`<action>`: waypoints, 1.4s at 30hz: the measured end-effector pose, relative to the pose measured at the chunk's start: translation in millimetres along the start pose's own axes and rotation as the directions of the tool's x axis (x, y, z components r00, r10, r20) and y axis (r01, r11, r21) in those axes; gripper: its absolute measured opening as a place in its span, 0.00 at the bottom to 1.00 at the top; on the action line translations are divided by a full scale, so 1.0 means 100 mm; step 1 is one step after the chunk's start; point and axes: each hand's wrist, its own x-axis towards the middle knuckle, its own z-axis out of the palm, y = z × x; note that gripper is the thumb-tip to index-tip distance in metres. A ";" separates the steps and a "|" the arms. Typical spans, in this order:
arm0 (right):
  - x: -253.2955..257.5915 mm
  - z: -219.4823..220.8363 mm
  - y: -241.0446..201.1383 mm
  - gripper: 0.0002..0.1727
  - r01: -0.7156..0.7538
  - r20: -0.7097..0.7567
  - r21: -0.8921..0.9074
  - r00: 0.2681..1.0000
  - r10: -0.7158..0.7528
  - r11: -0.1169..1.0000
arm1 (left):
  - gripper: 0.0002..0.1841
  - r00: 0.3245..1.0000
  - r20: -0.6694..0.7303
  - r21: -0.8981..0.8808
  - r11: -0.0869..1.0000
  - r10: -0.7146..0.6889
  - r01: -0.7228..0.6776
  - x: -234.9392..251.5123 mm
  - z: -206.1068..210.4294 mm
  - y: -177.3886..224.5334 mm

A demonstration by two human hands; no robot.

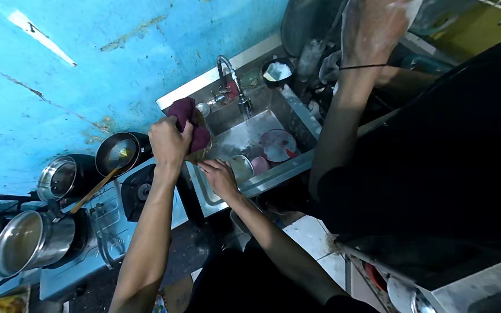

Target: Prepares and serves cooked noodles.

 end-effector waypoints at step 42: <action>0.03 -0.47 -1.23 0.10 0.420 -0.038 0.237 0.905 -0.424 0.876 | 0.08 0.445 -0.329 -0.750 0.517 -0.833 0.413 -3.11 -0.83 -0.67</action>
